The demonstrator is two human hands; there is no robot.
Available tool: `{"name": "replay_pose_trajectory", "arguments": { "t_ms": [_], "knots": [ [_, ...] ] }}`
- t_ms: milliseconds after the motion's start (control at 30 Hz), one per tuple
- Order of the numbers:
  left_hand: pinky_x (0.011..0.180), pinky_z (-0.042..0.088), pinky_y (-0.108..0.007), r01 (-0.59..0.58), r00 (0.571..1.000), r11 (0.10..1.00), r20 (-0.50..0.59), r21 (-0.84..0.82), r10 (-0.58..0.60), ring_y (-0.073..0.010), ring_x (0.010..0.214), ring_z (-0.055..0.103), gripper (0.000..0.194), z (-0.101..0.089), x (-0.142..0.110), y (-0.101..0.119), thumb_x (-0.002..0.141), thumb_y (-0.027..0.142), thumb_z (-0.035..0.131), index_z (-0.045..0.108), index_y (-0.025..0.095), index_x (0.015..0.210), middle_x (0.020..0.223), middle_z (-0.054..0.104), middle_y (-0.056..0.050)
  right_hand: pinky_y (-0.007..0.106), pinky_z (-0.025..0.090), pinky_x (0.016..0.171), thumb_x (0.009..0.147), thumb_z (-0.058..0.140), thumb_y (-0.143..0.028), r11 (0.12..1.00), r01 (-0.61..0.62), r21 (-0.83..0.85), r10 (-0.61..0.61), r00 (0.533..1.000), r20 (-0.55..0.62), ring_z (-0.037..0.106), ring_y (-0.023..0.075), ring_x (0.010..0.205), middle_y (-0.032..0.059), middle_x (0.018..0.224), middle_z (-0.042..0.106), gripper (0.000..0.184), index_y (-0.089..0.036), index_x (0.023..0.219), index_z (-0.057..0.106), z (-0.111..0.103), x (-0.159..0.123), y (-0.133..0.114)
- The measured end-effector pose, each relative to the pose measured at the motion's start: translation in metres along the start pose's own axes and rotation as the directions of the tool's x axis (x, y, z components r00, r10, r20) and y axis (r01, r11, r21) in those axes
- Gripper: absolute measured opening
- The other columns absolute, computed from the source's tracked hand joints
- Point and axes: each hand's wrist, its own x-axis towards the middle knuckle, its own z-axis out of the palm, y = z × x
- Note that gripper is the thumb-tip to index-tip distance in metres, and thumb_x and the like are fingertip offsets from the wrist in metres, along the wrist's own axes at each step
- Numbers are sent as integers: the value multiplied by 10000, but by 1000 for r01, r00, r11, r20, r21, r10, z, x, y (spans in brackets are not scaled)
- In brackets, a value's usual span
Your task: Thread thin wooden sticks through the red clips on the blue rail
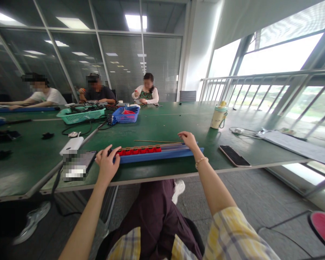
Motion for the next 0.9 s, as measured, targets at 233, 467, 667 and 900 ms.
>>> {"name": "replay_pose_trajectory", "arguments": {
  "t_ms": [233,467,667,900],
  "knots": [
    [1027,350,-537,-3,1000,1000,-15,3,3,-330,1218,388,361,0,-1,-1,926,312,473,688,320,1216,1417,503,-84,286,462,709,712,734,-557,943,-59,328,-9,979,203,600,160,747,60,812,725,449,-175,948,749,-10,-11,-18],
    [1026,349,-540,8,1000,1000,-1,4,-8,-331,1218,390,365,-1,0,1,929,315,466,687,315,1220,1412,507,-90,296,387,707,664,762,-616,984,-38,177,-48,887,459,525,150,683,11,610,607,479,-154,568,673,-15,-18,-36],
    [1028,344,-534,16,1000,1000,10,2,-16,-329,1223,388,369,-1,0,1,926,315,466,684,312,1223,1416,505,-88,287,339,646,639,773,-613,985,-59,160,-19,893,450,472,133,642,-9,594,566,464,-153,632,713,-17,-17,-33],
    [1032,343,-531,30,999,1000,17,-5,-30,-331,1226,386,421,-2,0,2,927,329,457,619,273,1311,1417,511,-103,282,360,654,613,774,-636,986,-50,162,-29,891,452,479,135,650,-11,608,569,478,-163,636,706,-17,-16,-33]
  ]
}}
